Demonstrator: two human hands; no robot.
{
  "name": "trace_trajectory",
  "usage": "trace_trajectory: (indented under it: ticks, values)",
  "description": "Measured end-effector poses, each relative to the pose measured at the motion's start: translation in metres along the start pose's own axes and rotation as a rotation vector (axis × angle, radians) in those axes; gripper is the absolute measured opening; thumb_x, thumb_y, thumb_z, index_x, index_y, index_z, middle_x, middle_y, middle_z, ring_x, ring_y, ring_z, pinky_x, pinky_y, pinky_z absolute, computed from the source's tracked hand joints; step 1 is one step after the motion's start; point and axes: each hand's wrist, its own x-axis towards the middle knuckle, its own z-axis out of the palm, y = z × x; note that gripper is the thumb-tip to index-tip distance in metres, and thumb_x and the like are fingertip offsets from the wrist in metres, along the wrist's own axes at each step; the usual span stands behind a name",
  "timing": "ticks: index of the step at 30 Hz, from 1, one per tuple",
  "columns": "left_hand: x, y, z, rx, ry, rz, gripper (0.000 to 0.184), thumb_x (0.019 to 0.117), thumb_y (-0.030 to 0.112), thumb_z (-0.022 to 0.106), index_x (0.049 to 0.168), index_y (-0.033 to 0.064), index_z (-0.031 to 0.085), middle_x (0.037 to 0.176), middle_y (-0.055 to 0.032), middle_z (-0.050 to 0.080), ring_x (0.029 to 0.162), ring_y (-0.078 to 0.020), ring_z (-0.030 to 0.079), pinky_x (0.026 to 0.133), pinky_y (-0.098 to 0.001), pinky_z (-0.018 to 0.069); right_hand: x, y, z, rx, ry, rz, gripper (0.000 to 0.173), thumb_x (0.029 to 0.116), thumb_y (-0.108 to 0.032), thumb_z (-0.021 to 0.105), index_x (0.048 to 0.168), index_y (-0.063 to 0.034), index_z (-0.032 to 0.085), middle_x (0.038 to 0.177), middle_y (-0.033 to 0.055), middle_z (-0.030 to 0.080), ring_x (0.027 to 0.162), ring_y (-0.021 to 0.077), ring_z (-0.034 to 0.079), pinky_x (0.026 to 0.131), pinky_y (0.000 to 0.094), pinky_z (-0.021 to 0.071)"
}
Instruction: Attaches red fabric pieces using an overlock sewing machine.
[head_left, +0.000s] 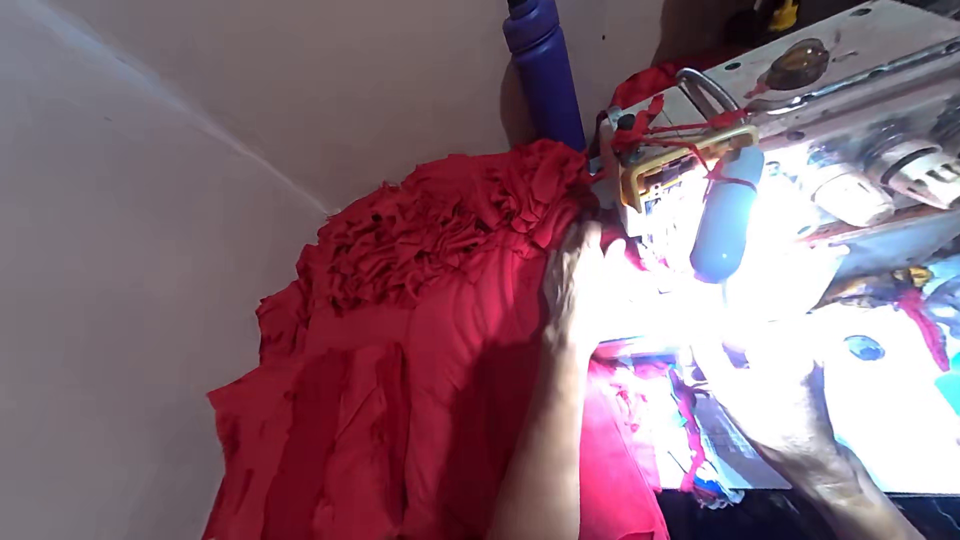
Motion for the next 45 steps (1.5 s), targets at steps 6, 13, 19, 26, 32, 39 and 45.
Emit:
trace_trajectory:
  ticks: [6, 13, 19, 26, 32, 39, 45]
  values:
    - [0.054, -0.060, -0.004, -0.289, 0.007, 0.068, 0.036, 0.1085, 0.015, 0.045, 0.137, -0.0001, 0.061, 0.133, -0.0186, 0.066, 0.125, -0.0289, 0.062, 0.109, -0.0465, 0.0438, -0.030, -0.011, -0.021, 0.039, -0.162, -0.155, 0.028, 0.1006, -0.022, 0.057, 0.108, -0.0036, 0.077, 0.084, 0.0043, 0.073, 0.072, 0.0018, 0.066, 0.067, 0.0170, 0.0551]
    - [-0.114, -0.055, -0.030, -0.454, 0.299, 0.056, 0.028, 0.1013, 0.004, 0.054, 0.125, -0.0096, 0.061, 0.123, -0.0198, 0.066, 0.109, -0.0175, 0.066, 0.094, -0.0300, 0.0529, -0.089, -0.028, -0.040, 0.017, -0.401, -0.287, 0.029, 0.1026, -0.021, 0.053, 0.103, -0.0056, 0.078, 0.080, 0.0063, 0.073, 0.068, 0.0062, 0.065, 0.065, 0.0203, 0.0517]
    - [-0.297, -0.070, 0.030, -0.299, 0.493, 0.136, 0.024, 0.0893, 0.030, 0.076, 0.104, 0.0143, 0.067, 0.110, -0.0052, 0.065, 0.111, -0.0142, 0.060, 0.099, -0.0282, 0.0475, -0.113, -0.042, -0.022, 0.042, -0.551, -0.450, 0.028, 0.1032, -0.019, 0.051, 0.101, -0.0082, 0.076, 0.080, 0.0064, 0.070, 0.072, 0.0157, 0.065, 0.064, 0.0277, 0.0510]
    - [-0.317, -0.077, 0.046, -0.038, 0.585, 0.185, 0.012, 0.0953, 0.012, 0.065, 0.096, 0.0170, 0.077, 0.100, -0.0007, 0.074, 0.104, -0.0134, 0.065, 0.097, -0.0303, 0.0438, -0.134, -0.060, 0.005, -0.005, -0.605, -0.605, 0.027, 0.1026, -0.020, 0.051, 0.099, -0.0118, 0.076, 0.089, 0.0074, 0.071, 0.083, 0.0240, 0.064, 0.072, 0.0351, 0.0495]
    - [-0.326, -0.071, 0.038, -0.168, 0.510, 0.132, 0.015, 0.0957, 0.018, 0.064, 0.087, 0.0146, 0.076, 0.096, -0.0007, 0.075, 0.105, -0.0139, 0.065, 0.099, -0.0318, 0.0427, -0.136, -0.057, 0.011, -0.096, -0.632, -0.617, 0.028, 0.1035, -0.028, 0.051, 0.106, -0.0151, 0.075, 0.100, 0.0078, 0.071, 0.093, 0.0267, 0.066, 0.080, 0.0405, 0.0499]
    - [-0.313, -0.076, 0.061, -0.040, 0.582, 0.132, 0.005, 0.0972, 0.022, 0.065, 0.099, 0.0166, 0.066, 0.109, -0.0040, 0.067, 0.113, -0.0165, 0.060, 0.102, -0.0310, 0.0427, -0.129, -0.037, 0.016, -0.025, -0.602, -0.478, 0.025, 0.1017, -0.024, 0.053, 0.107, -0.0124, 0.075, 0.106, 0.0083, 0.073, 0.101, 0.0216, 0.067, 0.086, 0.0368, 0.0512]
    - [-0.317, -0.077, 0.059, -0.059, 0.588, 0.164, 0.011, 0.0990, 0.016, 0.062, 0.101, 0.0181, 0.073, 0.104, -0.0004, 0.071, 0.109, -0.0122, 0.062, 0.100, -0.0303, 0.0422, -0.123, -0.019, -0.003, -0.033, -0.529, -0.270, 0.025, 0.0961, -0.027, 0.057, 0.094, -0.0082, 0.073, 0.088, 0.0078, 0.068, 0.081, 0.0126, 0.065, 0.072, 0.0248, 0.0541]
